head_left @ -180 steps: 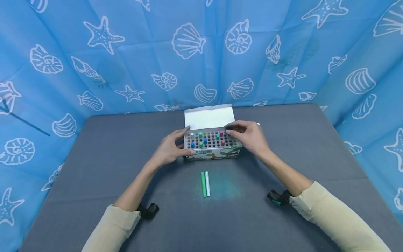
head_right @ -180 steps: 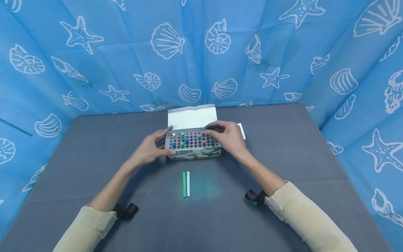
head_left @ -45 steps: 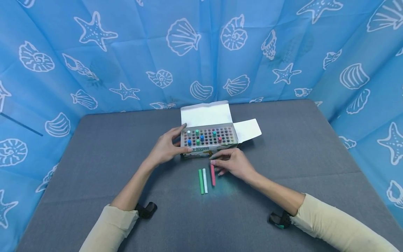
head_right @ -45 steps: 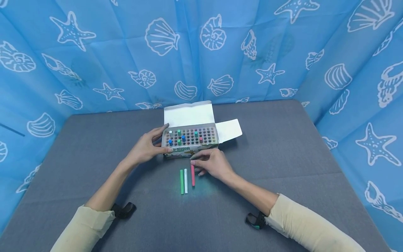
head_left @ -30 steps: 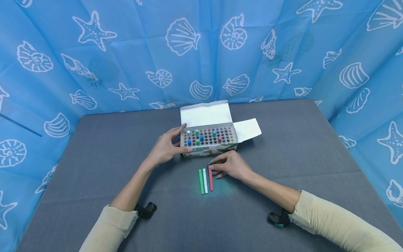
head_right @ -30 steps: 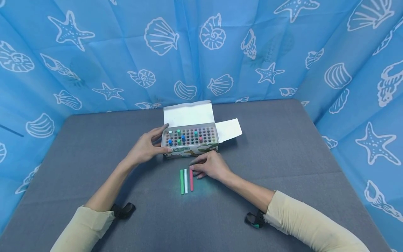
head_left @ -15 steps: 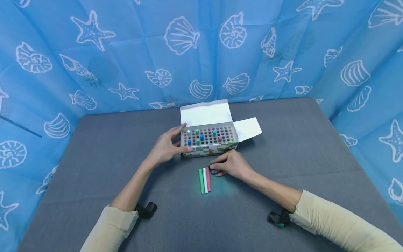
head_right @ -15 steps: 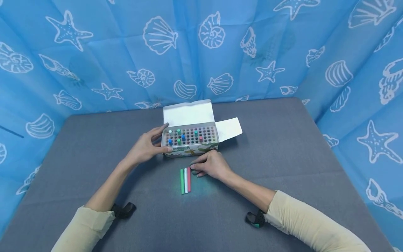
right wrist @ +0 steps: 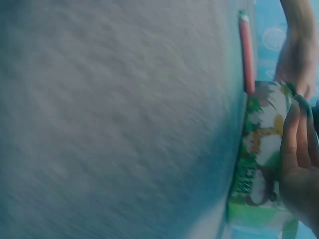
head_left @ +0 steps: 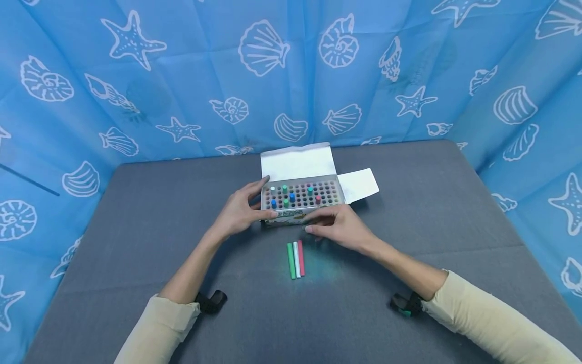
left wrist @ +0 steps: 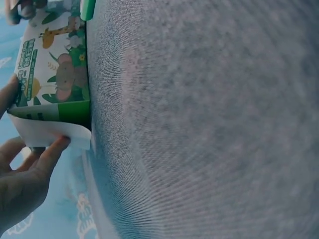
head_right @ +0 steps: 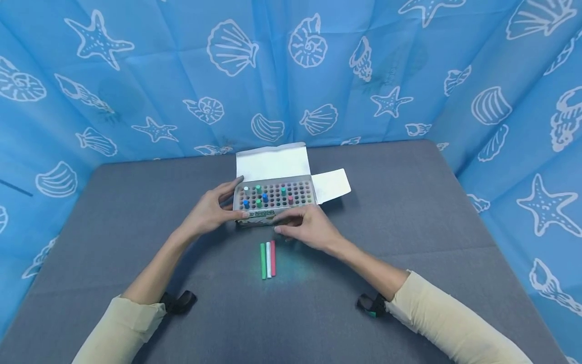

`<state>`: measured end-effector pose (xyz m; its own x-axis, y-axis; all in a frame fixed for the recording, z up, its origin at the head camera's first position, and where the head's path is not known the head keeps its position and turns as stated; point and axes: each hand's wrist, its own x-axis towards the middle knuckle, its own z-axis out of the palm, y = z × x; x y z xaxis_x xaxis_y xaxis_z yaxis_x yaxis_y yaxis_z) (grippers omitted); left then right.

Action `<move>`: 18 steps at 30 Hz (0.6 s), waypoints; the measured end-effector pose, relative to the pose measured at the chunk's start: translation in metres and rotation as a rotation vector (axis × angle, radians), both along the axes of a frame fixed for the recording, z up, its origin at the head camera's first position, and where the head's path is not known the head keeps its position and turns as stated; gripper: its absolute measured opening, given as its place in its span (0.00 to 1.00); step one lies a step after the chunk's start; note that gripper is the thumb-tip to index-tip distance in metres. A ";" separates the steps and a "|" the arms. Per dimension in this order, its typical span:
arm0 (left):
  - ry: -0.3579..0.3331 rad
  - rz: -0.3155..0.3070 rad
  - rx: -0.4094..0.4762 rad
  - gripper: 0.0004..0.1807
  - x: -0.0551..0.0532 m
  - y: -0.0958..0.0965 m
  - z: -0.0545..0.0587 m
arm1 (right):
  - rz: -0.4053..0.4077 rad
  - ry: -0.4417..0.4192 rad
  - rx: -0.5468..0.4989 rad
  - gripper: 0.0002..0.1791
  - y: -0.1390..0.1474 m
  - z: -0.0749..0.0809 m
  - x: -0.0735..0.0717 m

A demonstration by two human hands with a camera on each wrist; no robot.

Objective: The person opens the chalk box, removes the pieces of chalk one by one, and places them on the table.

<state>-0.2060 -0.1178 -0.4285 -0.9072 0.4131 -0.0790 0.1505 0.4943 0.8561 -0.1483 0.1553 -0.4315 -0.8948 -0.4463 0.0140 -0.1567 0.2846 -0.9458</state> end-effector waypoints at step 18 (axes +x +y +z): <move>-0.005 0.003 0.001 0.50 0.002 0.000 0.002 | -0.089 0.255 0.036 0.10 0.019 0.028 -0.018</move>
<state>-0.2042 -0.1180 -0.4266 -0.9081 0.4105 -0.0827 0.1452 0.4939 0.8573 -0.1667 0.1747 -0.4039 -0.9003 -0.3700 0.2292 -0.3611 0.3410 -0.8680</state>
